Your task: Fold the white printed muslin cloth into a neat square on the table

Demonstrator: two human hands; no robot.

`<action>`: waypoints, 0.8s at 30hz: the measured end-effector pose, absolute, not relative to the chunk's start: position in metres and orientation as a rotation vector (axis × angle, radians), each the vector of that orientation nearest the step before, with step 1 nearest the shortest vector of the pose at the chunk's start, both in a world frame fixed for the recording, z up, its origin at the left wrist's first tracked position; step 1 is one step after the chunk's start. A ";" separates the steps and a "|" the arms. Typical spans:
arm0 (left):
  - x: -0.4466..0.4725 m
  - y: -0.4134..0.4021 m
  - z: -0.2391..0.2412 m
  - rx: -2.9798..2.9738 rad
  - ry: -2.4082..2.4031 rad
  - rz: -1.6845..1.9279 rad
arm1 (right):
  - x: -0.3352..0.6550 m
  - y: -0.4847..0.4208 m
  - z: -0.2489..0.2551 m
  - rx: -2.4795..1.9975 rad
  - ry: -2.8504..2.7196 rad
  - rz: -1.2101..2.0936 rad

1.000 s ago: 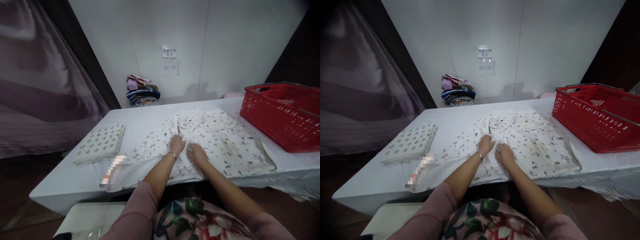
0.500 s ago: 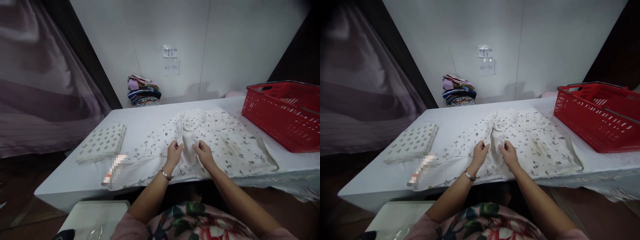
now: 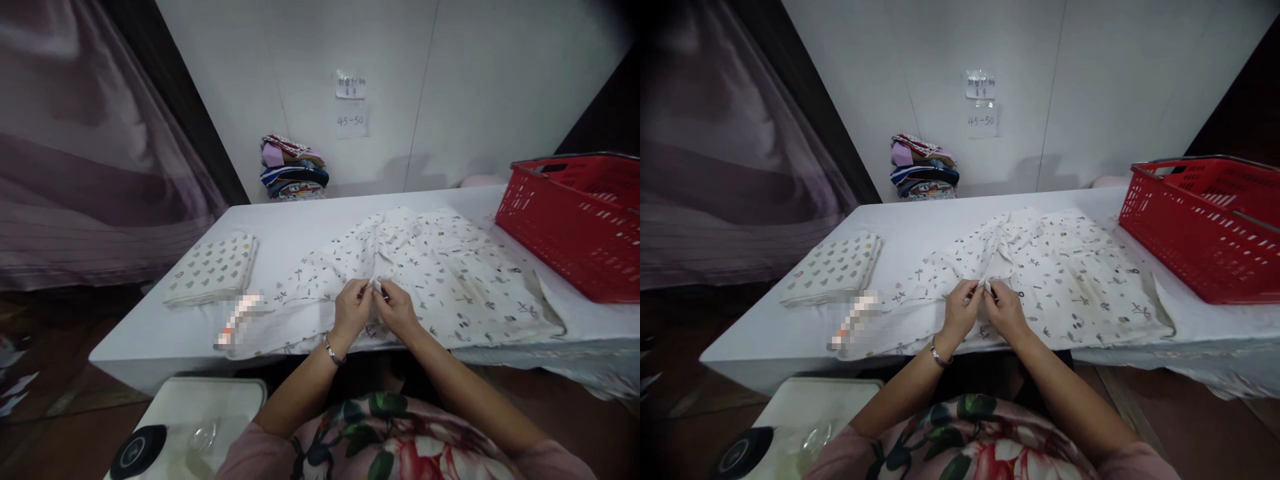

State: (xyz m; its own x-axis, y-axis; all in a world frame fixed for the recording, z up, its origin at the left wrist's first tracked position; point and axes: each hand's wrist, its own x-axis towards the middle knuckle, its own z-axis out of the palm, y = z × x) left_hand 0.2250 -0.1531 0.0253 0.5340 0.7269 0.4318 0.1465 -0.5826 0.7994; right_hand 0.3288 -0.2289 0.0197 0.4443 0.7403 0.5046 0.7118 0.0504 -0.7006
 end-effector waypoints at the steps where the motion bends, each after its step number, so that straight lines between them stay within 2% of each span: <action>1: 0.224 -0.154 0.026 2.069 0.695 1.021 | 0.329 -0.230 0.020 -1.671 -1.283 0.034; 18: 0.223 -0.159 0.018 2.343 0.683 1.016 | 0.324 -0.234 0.023 -1.715 -1.343 0.082; 24: 0.226 -0.160 0.015 2.334 0.664 1.072 | 0.323 -0.236 0.020 -1.783 -1.411 -0.004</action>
